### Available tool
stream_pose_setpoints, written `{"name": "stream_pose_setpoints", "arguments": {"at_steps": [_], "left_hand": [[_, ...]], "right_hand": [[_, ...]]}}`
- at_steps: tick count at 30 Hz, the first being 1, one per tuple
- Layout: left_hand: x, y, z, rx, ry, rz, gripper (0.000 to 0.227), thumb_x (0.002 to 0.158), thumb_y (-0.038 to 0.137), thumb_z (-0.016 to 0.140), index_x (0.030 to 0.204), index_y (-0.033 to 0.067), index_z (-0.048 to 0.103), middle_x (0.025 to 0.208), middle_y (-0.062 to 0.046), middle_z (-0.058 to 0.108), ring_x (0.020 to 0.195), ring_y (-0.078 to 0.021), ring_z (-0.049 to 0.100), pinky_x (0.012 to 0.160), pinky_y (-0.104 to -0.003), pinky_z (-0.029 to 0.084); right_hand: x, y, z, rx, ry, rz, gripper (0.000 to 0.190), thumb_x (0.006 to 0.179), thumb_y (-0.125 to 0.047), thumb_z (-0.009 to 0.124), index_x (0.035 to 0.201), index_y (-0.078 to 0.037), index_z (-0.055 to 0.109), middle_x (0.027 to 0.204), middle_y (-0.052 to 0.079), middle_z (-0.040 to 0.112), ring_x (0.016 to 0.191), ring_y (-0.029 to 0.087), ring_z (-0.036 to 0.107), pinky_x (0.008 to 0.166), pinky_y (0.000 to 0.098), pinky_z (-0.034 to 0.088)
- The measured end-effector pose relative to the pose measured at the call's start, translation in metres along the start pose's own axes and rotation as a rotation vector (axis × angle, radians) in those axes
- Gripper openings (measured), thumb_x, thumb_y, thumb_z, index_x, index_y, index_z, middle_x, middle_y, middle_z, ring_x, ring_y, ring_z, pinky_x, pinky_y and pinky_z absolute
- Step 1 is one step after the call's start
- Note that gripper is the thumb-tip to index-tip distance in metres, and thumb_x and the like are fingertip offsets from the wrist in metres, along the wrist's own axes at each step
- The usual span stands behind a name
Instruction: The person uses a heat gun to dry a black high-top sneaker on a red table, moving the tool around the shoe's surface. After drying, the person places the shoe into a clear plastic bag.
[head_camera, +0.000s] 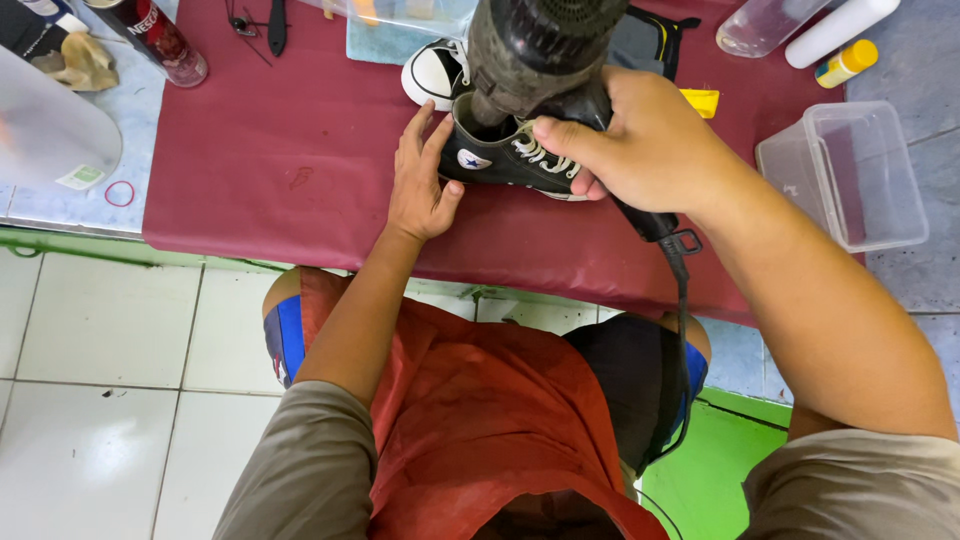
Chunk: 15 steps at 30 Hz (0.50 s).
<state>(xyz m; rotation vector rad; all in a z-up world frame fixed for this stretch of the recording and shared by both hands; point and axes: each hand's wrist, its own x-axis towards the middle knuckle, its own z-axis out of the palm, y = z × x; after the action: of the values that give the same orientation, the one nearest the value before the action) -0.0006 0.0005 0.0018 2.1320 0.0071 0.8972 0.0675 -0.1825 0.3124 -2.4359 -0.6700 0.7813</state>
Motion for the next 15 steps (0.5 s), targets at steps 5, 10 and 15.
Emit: {"name": "stream_pose_setpoints", "arguments": {"at_steps": [5, 10, 15], "left_hand": [[0.007, 0.012, -0.009, -0.189, 0.003, -0.009, 0.067, 0.111, 0.056, 0.026, 0.155, 0.0065, 0.038, 0.156, -0.024, 0.038, 0.147, -0.0396, 0.043, 0.123, -0.051, 0.037], [0.01, -0.01, -0.002, -0.159, 0.067, -0.089, 0.045, 0.109, 0.022, 0.042, 0.152, 0.0116, 0.05, 0.134, -0.011, 0.063, 0.125, -0.033, 0.06, 0.112, -0.045, 0.042], [0.013, -0.024, 0.001, -0.149, 0.096, -0.178, 0.029, 0.107, 0.023, 0.056, 0.133, 0.0168, 0.068, 0.119, -0.001, 0.072, 0.109, -0.0249, 0.068, 0.099, -0.04, 0.051]], "right_hand": [[-0.005, 0.023, 0.009, 0.007, 0.073, -0.159, 0.031, 0.098, -0.036, 0.063, 0.114, -0.01, 0.056, 0.072, 0.008, 0.071, 0.055, 0.016, 0.072, 0.051, 0.0268, 0.056], [-0.013, 0.126, 0.051, 0.206, 0.207, -0.491, 0.024, 0.099, -0.024, 0.07, 0.083, -0.006, 0.073, 0.063, 0.011, 0.07, 0.058, 0.017, 0.071, 0.055, 0.0296, 0.056], [-0.015, 0.188, 0.098, 0.102, 0.407, -0.762, 0.022, 0.082, -0.016, 0.088, 0.077, -0.007, 0.068, 0.074, 0.015, 0.071, 0.072, 0.021, 0.07, 0.073, 0.0387, 0.056]]}}
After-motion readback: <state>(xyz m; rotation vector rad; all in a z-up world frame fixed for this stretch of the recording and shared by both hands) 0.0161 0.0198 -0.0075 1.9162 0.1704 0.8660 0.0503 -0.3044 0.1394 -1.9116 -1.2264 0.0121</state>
